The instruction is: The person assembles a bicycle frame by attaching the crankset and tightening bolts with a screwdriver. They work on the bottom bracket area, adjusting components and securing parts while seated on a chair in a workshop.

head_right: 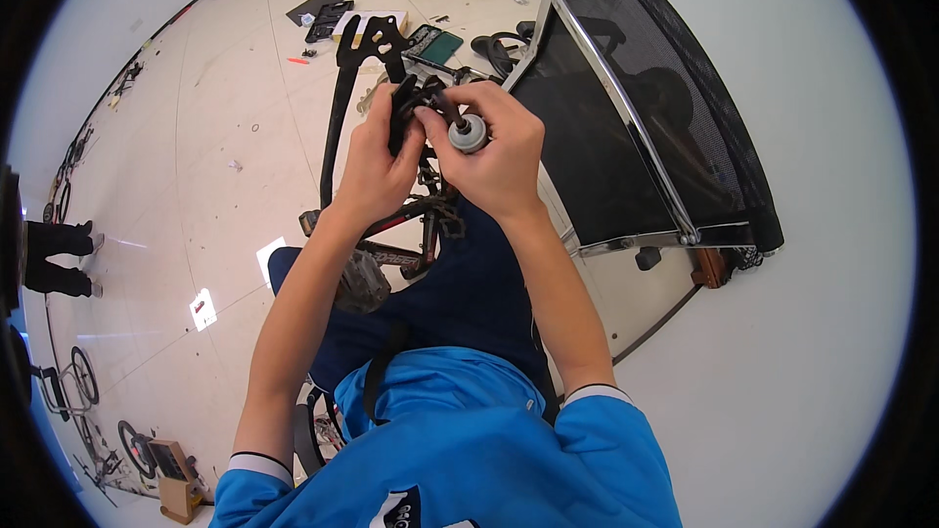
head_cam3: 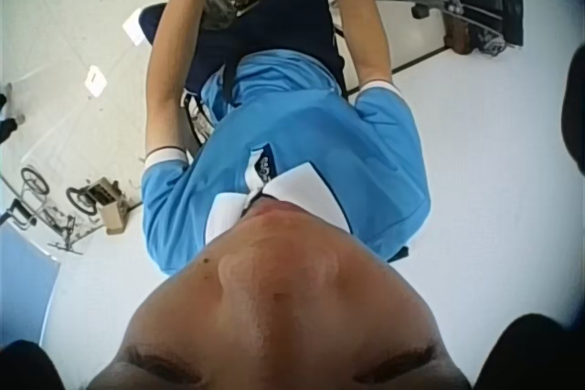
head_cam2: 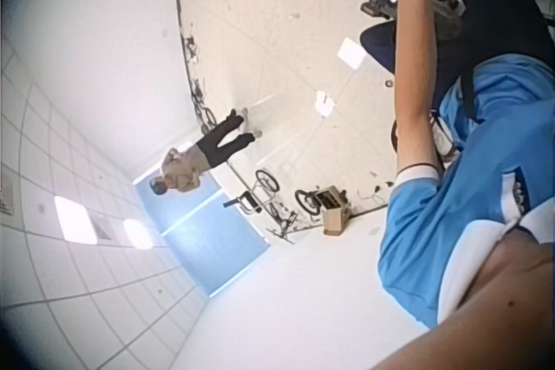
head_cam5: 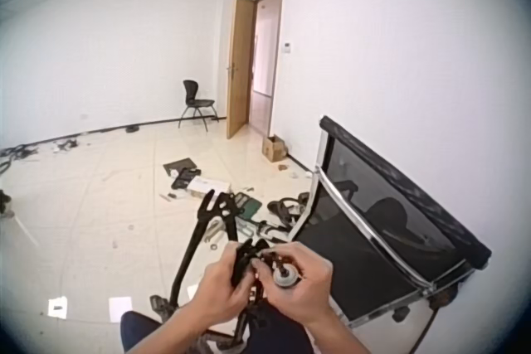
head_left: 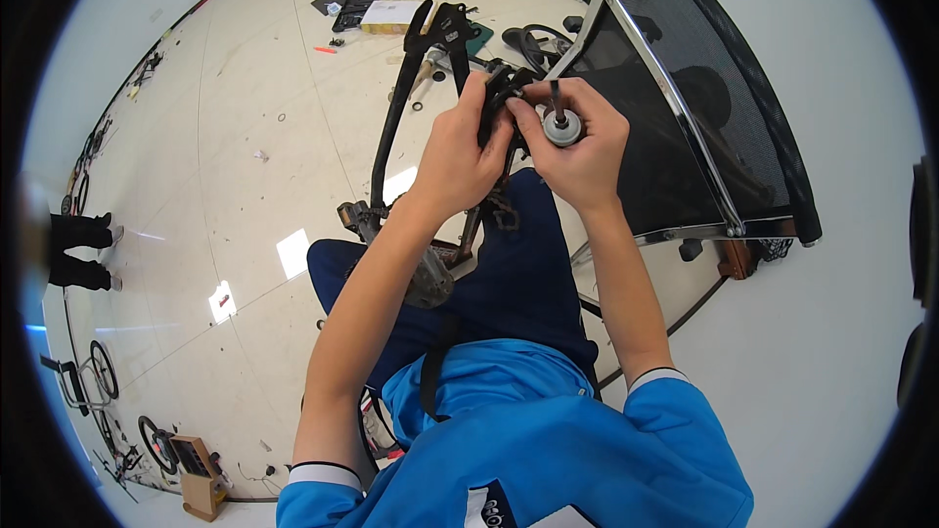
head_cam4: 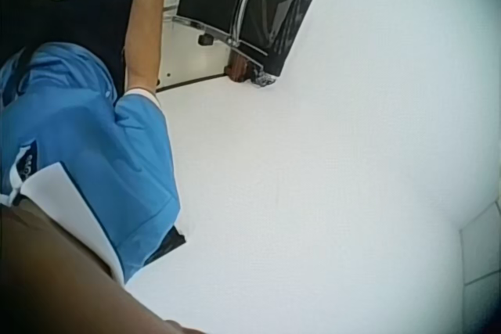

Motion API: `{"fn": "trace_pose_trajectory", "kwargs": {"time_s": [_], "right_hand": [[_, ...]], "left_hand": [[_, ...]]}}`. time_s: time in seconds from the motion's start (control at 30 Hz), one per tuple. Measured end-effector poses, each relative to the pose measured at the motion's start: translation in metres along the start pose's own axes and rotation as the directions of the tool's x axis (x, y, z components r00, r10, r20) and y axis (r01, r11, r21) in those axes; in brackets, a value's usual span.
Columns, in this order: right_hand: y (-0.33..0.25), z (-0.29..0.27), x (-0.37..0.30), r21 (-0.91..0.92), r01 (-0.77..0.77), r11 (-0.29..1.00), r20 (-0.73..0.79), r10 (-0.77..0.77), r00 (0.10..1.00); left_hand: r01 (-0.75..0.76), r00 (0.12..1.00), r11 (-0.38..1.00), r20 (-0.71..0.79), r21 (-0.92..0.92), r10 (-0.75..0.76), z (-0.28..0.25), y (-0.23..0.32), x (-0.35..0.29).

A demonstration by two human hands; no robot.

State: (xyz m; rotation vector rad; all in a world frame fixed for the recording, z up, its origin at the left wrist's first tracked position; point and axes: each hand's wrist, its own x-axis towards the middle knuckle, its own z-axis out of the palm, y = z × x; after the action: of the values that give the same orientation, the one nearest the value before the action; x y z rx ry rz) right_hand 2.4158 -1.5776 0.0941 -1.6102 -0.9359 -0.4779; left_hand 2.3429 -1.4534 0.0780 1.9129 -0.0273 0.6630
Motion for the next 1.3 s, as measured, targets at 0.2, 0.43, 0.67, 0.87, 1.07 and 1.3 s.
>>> {"fn": "trace_pose_trajectory", "kwargs": {"time_s": [0.2, 0.43, 0.67, 0.87, 1.07, 1.3], "right_hand": [[-0.002, 0.001, 0.0, 0.085, -0.166, 0.982, 0.034, 0.164, 0.986], [0.001, -0.004, 0.003, -0.113, 0.168, 0.979, 0.063, -0.161, 0.985], [0.008, -0.006, 0.0, -0.04, 0.039, 0.998, 0.039, -0.037, 0.999], [0.0, -0.003, -0.004, 0.18, -0.229, 0.957, 0.073, 0.219, 0.973], [0.002, -0.001, -0.002, 0.226, -0.345, 0.911, 0.073, 0.337, 0.939], [0.025, -0.004, -0.01, 0.212, -0.405, 0.889, 0.127, 0.386, 0.914]], "left_hand": [[0.002, 1.0, 1.0, -0.003, 0.016, -0.001, -0.001, 0.001, 0.001], [-0.036, 0.999, 0.999, -0.018, -0.005, 0.036, 0.0, -0.004, 0.0], [-0.022, 1.0, 1.0, -0.011, -0.016, 0.022, 0.002, -0.004, -0.001], [-0.036, 0.999, 0.999, -0.016, 0.022, 0.037, 0.0, -0.003, -0.001], [-0.017, 0.999, 1.0, -0.027, -0.002, 0.017, 0.001, -0.002, 0.0], [-0.026, 0.999, 0.999, -0.036, 0.03, 0.027, -0.001, -0.006, 0.002]]}}
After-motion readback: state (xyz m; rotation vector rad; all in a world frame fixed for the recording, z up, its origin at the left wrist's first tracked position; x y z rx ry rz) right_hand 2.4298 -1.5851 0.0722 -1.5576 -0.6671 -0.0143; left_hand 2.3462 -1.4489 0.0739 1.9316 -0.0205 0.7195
